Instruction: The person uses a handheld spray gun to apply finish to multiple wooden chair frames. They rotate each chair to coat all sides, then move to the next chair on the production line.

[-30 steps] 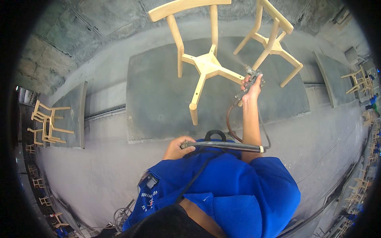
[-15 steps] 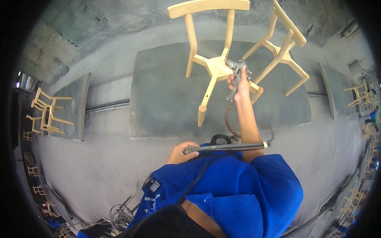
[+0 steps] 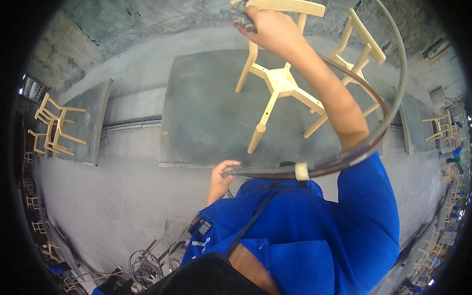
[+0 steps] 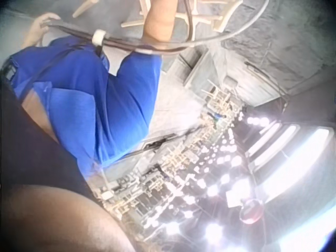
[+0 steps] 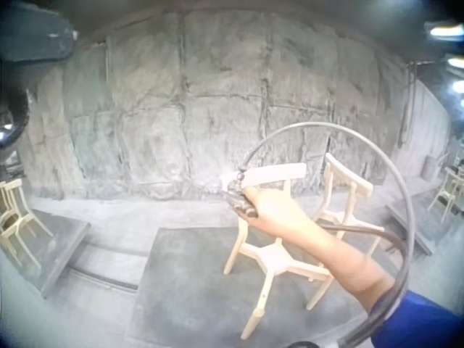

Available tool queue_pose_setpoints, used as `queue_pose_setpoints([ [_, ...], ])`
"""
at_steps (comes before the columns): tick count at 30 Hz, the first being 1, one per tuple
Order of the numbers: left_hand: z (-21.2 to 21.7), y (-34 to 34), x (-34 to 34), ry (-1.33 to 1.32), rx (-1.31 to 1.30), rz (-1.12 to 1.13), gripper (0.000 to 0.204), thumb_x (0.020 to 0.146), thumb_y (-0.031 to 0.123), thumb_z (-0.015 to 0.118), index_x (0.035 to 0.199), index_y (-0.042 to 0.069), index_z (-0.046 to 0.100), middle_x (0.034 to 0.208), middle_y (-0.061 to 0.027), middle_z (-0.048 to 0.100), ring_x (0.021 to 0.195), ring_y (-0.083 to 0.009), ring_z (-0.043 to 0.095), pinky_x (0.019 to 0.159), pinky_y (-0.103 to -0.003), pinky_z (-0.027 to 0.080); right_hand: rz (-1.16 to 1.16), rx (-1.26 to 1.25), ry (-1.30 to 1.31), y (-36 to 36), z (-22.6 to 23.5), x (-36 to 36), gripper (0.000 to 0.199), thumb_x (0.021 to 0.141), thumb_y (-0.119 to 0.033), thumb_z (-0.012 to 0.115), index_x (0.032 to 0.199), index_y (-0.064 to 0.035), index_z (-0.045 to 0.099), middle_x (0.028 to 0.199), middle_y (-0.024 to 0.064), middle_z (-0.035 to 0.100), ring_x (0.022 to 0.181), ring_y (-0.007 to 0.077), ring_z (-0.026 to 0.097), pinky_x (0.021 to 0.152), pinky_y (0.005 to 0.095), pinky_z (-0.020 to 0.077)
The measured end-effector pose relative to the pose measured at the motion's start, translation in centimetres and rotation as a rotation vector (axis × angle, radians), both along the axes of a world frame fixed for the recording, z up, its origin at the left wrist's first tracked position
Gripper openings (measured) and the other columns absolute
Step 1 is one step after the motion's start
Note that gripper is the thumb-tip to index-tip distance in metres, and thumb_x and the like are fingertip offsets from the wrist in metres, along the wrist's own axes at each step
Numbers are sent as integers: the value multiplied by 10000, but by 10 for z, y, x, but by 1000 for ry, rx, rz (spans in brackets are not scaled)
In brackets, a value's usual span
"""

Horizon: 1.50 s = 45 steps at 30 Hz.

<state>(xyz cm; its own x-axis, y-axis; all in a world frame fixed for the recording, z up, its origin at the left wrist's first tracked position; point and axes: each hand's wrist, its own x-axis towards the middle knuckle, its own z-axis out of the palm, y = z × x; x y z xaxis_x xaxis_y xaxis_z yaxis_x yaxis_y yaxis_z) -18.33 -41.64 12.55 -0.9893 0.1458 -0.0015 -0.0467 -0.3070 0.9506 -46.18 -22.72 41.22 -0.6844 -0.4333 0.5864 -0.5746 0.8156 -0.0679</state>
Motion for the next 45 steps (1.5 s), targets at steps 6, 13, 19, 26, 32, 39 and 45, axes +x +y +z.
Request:
queue_pose_setpoints([
  [6,13,8,7,-39,54,58,481,816,320,854,1161,37,676,910,40,636,806,-41,556,721,-208,434,92,8,-313,-3,-10,2,434,944,-472,665,1006,-43,680,638,105,606,586,254,624,577,368,497],
  [13,30,38,11,-118,15,-19,367,829,135,825,1150,28,681,930,28,645,819,-53,552,748,-221,449,40,-625,-369,70,16,-53,432,973,-476,623,820,-75,668,601,-20,555,497,66,504,435,228,355],
  [19,43,74,-4,-102,-52,-5,332,815,74,811,1121,24,695,1032,4,654,837,-67,525,772,-235,445,-338,-881,-273,184,18,-65,363,999,-387,614,861,-60,689,626,-6,590,511,81,526,453,235,386],
  [26,56,136,-7,-179,-219,-113,357,803,56,813,1142,55,701,721,81,519,665,-34,434,627,-209,362,-217,-1142,-235,324,-11,-47,381,941,-452,690,830,-94,624,673,-24,559,577,66,553,438,214,310],
  [32,66,212,-19,-275,-252,-126,429,781,16,827,1182,47,676,668,95,475,615,-17,417,588,-201,337,108,-1698,-322,410,-70,-45,425,989,-455,611,978,-31,627,681,43,594,613,157,607,446,266,377],
  [39,84,303,-26,-321,-367,-182,448,789,9,829,1201,40,659,728,69,579,649,-11,499,616,-181,386,263,-2032,-793,471,-181,-50,489,1038,-507,482,1012,-29,584,736,49,554,695,174,591,380,201,341],
  [45,83,362,-21,-405,-382,-163,465,780,5,829,1211,42,657,713,80,541,636,-13,467,597,-192,363,198,-2104,-895,498,-266,-28,471,1020,-505,528,1005,-37,580,715,50,561,656,174,593,379,216,338],
])
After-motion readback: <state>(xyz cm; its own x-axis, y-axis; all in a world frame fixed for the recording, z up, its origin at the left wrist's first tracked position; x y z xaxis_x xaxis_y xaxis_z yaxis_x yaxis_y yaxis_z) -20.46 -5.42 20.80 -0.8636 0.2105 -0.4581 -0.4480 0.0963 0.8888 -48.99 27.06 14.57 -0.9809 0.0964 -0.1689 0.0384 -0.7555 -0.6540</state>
